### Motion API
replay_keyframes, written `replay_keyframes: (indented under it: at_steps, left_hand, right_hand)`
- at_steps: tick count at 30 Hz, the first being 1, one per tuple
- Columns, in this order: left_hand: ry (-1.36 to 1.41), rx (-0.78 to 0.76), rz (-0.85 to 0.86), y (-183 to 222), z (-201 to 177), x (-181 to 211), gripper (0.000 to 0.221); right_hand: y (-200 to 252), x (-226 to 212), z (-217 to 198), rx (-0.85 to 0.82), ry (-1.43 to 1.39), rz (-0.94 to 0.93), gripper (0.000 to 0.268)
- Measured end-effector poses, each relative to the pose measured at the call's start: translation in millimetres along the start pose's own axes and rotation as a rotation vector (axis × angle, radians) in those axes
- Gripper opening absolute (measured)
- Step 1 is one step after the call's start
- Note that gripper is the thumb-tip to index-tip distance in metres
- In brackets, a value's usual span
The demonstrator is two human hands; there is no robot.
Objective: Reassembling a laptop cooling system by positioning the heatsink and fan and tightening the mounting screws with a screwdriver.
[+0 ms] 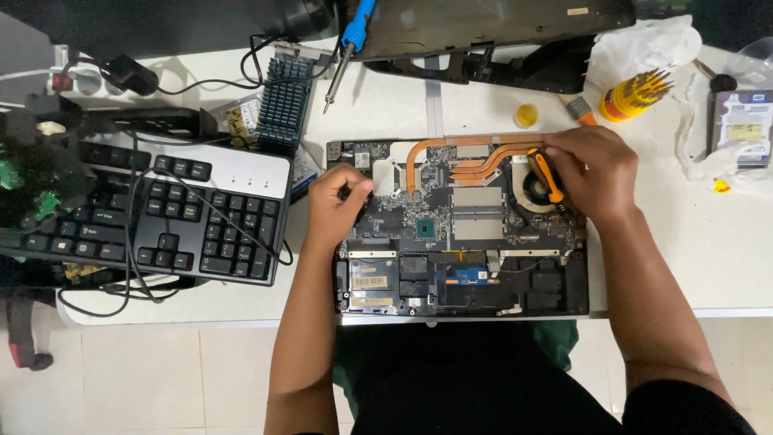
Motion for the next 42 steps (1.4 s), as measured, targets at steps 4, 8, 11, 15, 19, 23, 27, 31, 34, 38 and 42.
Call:
replay_keyframes:
  at_steps: [4,8,11,15,19,23,27,31,34,38,42]
  left_hand:
    - [0.041,-0.012,0.030,0.0,0.3,-4.4,0.035]
    - [0.070,-0.009,-0.156,0.3,0.6,5.3,0.009]
    - [0.142,-0.017,-0.185,2.7,2.0,2.2,0.056]
    - [0.154,-0.031,-0.109,2.5,1.5,1.6,0.061]
    - [0.067,-0.014,-0.078,3.4,2.9,-8.8,0.041]
    - [0.058,0.149,0.058,4.1,5.5,2.8,0.025]
    - [-0.226,-0.106,-0.037,-5.5,7.5,37.4,0.084]
    - [-0.219,-0.178,-0.134,-9.2,18.2,66.3,0.070]
    - [0.164,-0.139,-0.158,-19.2,47.7,82.4,0.052]
    - [1.166,-0.077,-0.493,-38.7,78.4,115.5,0.089]
    - [1.734,0.009,-0.528,-42.9,60.6,167.9,0.100]
  right_hand:
    - [3.0,3.1,4.0,0.009,-0.011,-0.010,0.008]
    - [0.5,0.8,3.5,0.003,-0.020,-0.036,0.008]
    - [3.6,3.7,3.6,-0.007,-0.001,-0.040,0.010]
    - [2.0,0.1,2.4,-0.118,0.018,-0.016,0.049]
    - [3.1,1.6,8.7,-0.147,0.110,-0.058,0.039]
    - [16.8,12.2,10.4,-0.031,0.052,0.205,0.029]
    - [17.0,12.7,-3.0,-0.012,-0.263,0.466,0.032]
    - [0.3,-14.4,5.4,-0.130,-0.219,0.400,0.029]
    - [-36.4,-59.8,8.8,-0.001,0.095,-0.042,0.041]
    - [-61.9,-107.7,50.3,0.011,0.080,-0.538,0.092]
    - [-103.2,-19.7,42.4,-0.334,0.237,0.050,0.095]
Point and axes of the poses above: each hand's wrist, its own y-axis away from the middle knuckle, its own z-axis out of the palm, x = y × z, the point moved 2 cm from there along -y, towards the middle knuckle, and after that the axes turned 4 degrees about -z, right-handed, at the moved point
